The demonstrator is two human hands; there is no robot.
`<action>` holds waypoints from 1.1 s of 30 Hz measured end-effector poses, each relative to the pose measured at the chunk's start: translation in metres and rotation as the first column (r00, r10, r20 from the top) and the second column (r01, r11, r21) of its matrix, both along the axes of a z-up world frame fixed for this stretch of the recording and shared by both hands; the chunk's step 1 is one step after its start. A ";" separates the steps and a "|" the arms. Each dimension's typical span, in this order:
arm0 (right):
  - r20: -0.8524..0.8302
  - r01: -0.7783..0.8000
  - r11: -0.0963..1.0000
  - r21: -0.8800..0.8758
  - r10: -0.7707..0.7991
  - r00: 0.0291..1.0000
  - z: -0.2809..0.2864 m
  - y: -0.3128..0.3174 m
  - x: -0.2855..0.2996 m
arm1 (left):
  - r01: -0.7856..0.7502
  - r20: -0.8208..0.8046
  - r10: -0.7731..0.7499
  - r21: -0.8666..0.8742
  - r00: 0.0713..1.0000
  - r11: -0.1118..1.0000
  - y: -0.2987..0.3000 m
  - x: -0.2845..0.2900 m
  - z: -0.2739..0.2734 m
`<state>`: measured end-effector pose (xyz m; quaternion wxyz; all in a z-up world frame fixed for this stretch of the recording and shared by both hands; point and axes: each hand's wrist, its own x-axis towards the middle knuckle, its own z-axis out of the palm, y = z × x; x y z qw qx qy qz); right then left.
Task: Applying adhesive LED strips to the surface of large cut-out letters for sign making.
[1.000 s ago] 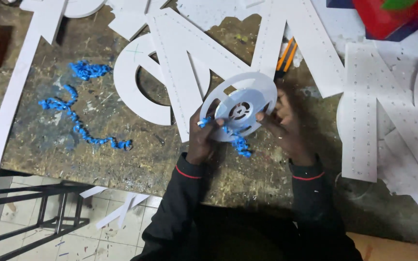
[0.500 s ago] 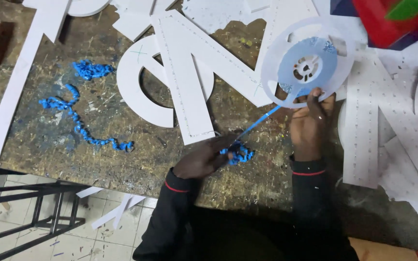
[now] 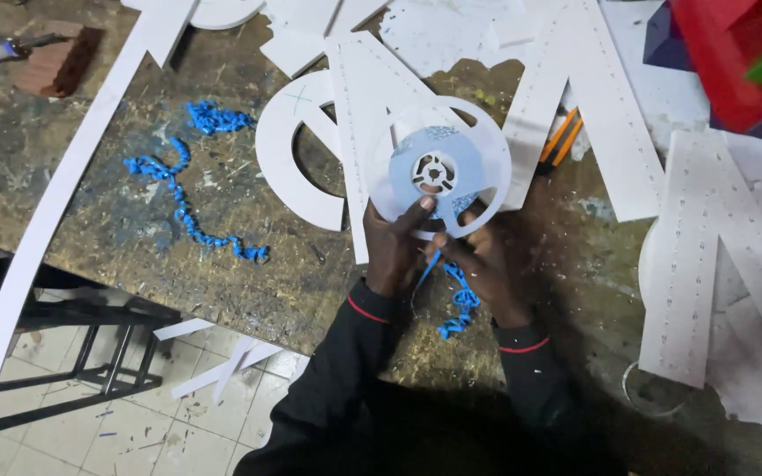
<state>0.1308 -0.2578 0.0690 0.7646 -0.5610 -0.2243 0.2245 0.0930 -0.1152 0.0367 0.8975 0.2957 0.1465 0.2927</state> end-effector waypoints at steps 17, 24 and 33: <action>0.764 0.342 0.796 -0.499 0.217 0.608 0.056 -0.073 0.012 | 0.382 -0.301 -0.240 0.789 0.923 0.481 0.081 -0.048 0.052; 0.723 0.332 0.652 -0.682 0.534 0.438 0.083 -0.055 0.021 | 0.202 -0.155 -0.219 0.955 0.964 0.215 0.095 -0.067 0.077; 0.757 0.588 0.807 -0.065 -0.344 0.556 -0.029 -0.192 0.116 | 0.221 -0.204 0.095 0.943 0.974 -0.248 0.091 -0.068 0.054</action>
